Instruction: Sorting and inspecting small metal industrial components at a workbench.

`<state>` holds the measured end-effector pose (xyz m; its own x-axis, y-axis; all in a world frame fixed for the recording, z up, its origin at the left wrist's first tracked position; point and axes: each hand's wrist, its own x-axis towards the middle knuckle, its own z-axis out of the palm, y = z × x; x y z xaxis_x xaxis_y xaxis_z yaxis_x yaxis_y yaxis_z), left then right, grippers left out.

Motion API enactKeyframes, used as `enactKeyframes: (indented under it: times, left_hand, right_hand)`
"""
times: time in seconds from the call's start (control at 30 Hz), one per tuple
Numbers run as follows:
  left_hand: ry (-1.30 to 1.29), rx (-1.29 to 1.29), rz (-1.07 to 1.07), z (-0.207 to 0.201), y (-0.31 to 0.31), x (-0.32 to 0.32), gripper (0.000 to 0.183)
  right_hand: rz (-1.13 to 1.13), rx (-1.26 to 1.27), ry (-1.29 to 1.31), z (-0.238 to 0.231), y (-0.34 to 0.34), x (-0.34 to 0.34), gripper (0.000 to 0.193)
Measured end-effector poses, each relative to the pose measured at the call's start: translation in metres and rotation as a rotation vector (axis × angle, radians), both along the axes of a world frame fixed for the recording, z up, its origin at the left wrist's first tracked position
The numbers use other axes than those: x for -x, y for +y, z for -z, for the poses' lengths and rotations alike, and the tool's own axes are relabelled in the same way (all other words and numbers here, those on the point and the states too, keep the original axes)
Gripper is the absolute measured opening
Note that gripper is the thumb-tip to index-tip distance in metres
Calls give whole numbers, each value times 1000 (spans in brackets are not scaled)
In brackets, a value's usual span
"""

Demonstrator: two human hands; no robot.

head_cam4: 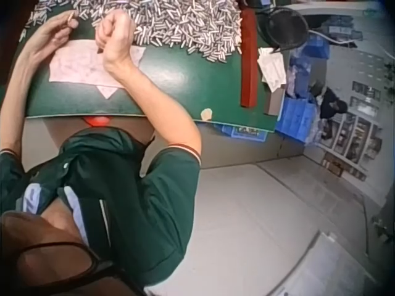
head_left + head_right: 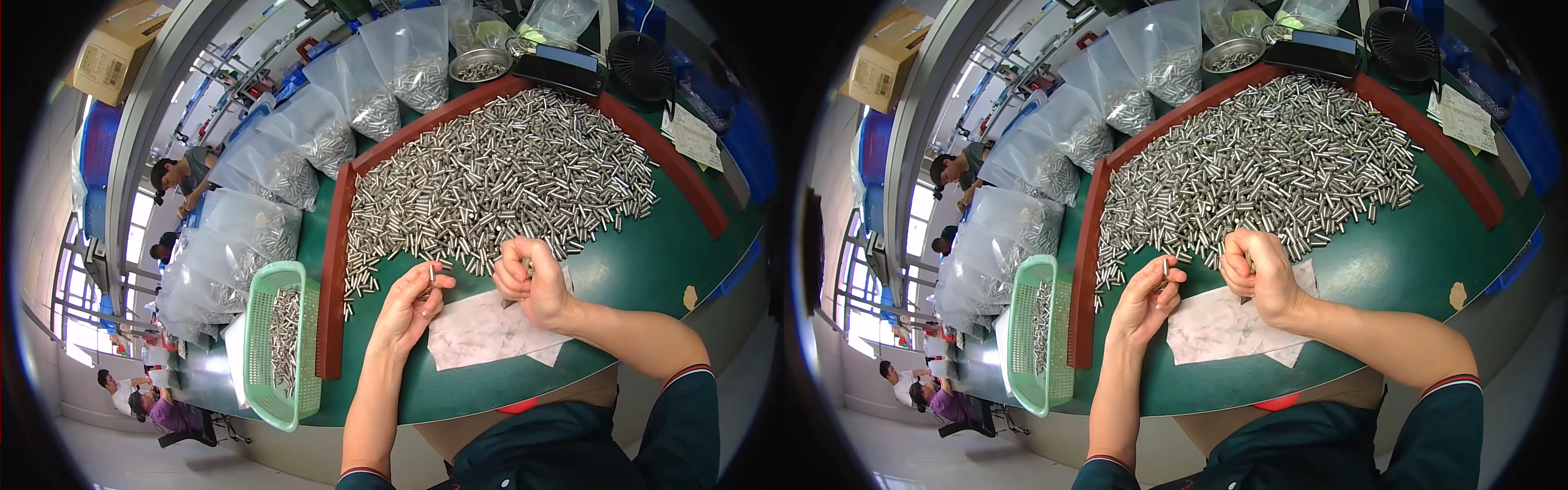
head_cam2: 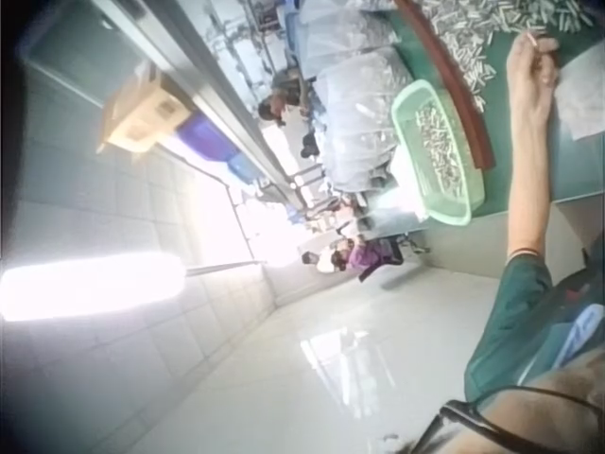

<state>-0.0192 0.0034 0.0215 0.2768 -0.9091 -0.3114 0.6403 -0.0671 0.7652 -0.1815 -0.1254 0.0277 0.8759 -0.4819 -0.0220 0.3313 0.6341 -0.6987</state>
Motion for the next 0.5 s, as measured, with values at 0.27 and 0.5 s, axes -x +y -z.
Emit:
enactKeyframes:
  times: [0.27, 0.5]
  left_hand:
    - [-780, -143, -291, 6, -1, -16, 22]
    - [-1724, -344, -373, 6, -21, -8, 11]
  right_hand:
    - [27, -5, -26, 1, 1, -1, 32]
    - [7, 16, 6, 1, 0, -1, 37]
